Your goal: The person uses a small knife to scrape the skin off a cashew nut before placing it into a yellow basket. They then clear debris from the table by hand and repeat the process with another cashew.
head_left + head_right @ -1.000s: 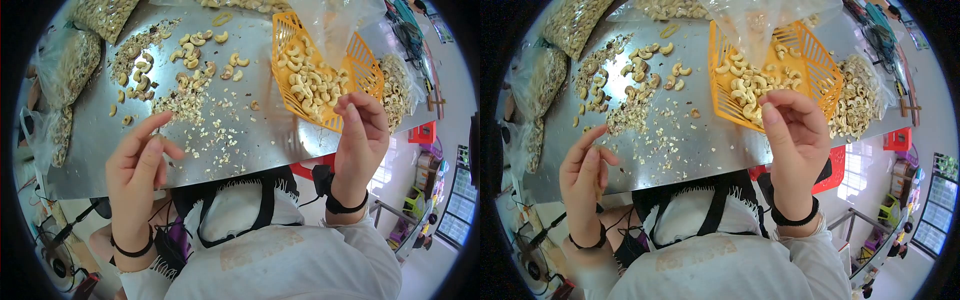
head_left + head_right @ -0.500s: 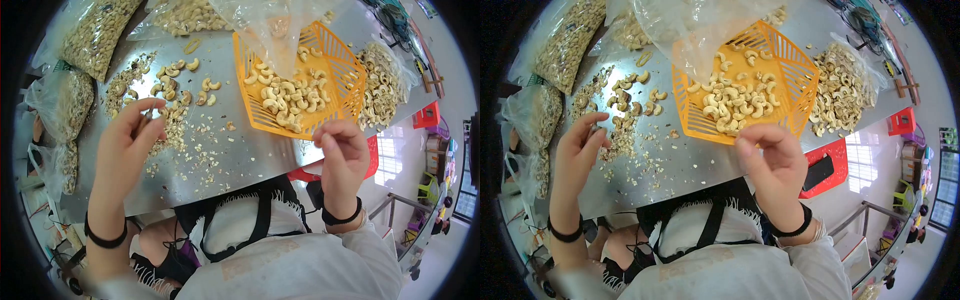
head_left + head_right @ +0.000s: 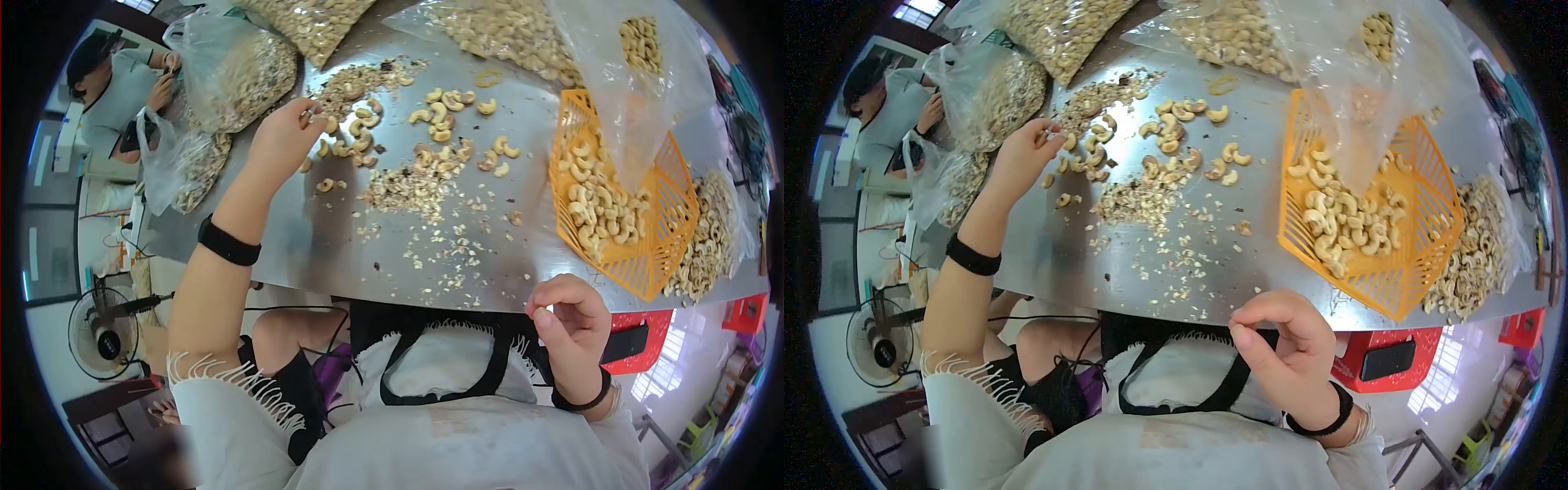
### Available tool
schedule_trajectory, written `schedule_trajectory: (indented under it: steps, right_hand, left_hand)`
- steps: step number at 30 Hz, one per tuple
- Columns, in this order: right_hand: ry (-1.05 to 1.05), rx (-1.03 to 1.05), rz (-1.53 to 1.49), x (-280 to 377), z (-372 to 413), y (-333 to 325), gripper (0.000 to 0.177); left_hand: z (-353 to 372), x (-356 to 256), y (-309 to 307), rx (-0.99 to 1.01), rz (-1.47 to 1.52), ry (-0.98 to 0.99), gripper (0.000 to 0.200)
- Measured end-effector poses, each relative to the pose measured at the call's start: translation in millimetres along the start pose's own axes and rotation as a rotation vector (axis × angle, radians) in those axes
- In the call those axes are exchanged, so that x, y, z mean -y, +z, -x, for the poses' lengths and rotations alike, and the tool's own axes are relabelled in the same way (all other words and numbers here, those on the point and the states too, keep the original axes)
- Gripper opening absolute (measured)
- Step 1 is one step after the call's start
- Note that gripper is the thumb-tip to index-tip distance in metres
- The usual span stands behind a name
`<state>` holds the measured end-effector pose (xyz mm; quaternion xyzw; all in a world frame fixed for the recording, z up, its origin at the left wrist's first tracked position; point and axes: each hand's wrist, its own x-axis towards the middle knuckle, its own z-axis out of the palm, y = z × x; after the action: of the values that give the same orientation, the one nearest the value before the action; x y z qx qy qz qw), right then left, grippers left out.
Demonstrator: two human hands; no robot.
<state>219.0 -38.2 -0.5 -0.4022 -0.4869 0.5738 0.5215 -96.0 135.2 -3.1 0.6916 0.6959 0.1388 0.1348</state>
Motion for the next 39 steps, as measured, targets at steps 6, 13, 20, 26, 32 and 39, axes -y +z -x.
schedule_trajectory:
  steps: [6, 13, 20, 26, 32, 39]
  right_hand:
    - [0.053, 0.019, 0.024, -4.9, -1.0, 11.3, 0.012]
    - [0.091, 0.024, 0.058, -8.8, -2.0, 17.3, 0.013]
    - [0.124, 0.091, 0.045, -24.3, -12.4, 34.7, 0.012]
    - [0.111, 0.202, 0.126, -35.8, -23.3, 45.3, 0.013]
    - [0.228, 0.236, -0.018, -41.8, -25.7, 48.4, 0.021]
    - [0.413, 0.228, -0.328, -39.6, -28.1, 56.1, 0.027]
  left_hand:
    - [0.5, 5.0, 0.9, 0.028, -0.068, -0.001, 0.029]
    - [-2.0, 13.6, 19.6, -0.009, 0.018, 0.029, 0.028]
    - [50.8, -14.0, -11.5, 0.165, 0.654, -0.144, 0.023]
    - [100.1, -33.6, -8.3, 0.190, 0.703, -0.012, 0.018]
    - [133.4, -71.9, 1.3, 0.253, 0.575, 0.096, 0.019]
    - [142.5, -78.1, 21.2, 0.174, 0.509, 0.355, 0.020]
